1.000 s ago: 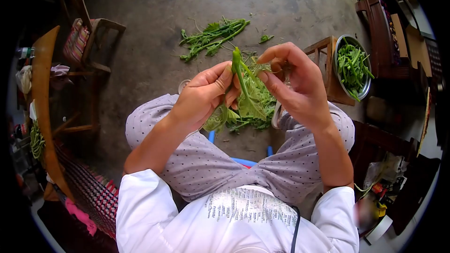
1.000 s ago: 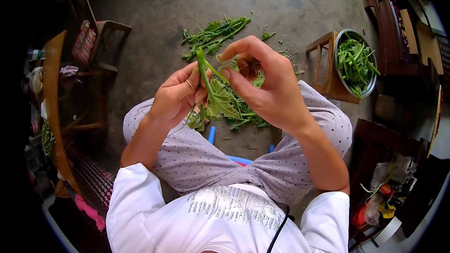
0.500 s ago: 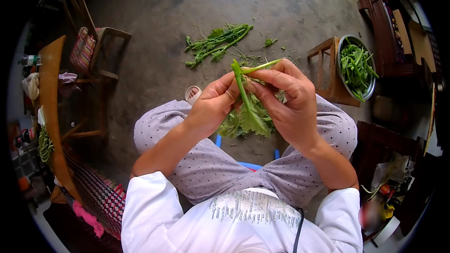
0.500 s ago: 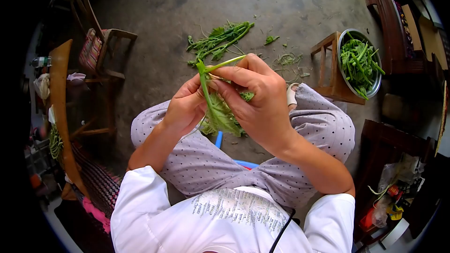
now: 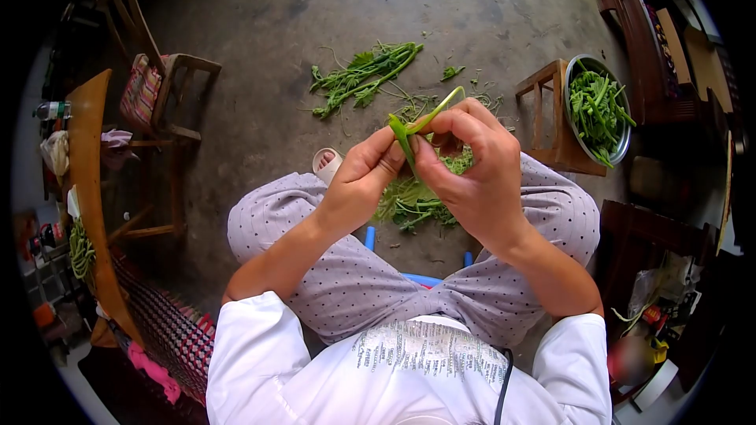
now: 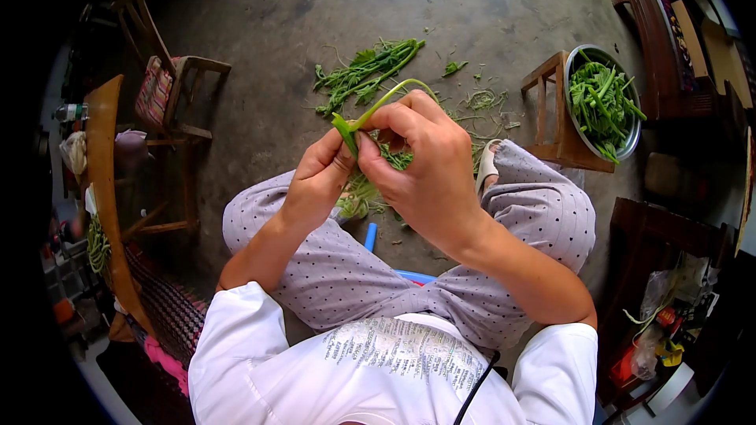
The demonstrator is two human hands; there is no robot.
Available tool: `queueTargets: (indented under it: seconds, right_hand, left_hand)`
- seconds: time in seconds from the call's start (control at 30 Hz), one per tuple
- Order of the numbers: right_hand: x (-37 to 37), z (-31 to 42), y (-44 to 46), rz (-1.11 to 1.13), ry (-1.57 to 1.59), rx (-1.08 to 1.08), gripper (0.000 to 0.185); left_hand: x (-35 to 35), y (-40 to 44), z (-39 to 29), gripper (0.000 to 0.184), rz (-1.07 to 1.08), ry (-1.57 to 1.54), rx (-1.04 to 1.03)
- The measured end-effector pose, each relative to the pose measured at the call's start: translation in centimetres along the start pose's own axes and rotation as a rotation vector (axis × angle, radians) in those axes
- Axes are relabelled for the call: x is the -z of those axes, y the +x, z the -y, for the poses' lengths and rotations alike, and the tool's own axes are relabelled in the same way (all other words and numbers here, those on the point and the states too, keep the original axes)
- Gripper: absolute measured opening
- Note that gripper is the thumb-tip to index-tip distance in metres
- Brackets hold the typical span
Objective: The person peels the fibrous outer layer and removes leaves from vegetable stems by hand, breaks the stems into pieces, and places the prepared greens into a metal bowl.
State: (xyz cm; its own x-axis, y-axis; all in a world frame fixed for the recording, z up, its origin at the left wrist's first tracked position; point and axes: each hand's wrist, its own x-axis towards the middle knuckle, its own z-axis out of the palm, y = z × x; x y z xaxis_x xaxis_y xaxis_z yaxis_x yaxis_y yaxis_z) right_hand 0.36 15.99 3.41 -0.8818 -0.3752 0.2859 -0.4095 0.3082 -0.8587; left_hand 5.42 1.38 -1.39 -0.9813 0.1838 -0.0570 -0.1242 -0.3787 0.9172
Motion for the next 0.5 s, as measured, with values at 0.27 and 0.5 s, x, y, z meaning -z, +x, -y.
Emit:
queueTargets:
  seconds: [0.27, 0.5]
  right_hand:
    - [0.3, -1.1, 0.4, 0.122, 0.440, -0.296, 0.015]
    - [0.1, -1.7, 0.2, 0.135, 0.434, -0.273, 0.014]
  left_hand:
    - [0.0, 0.4, -0.8, 0.021, -0.103, 0.031, -0.033]
    - [0.0, 0.2, -1.1, 0.016, -0.131, 0.377, -0.107]
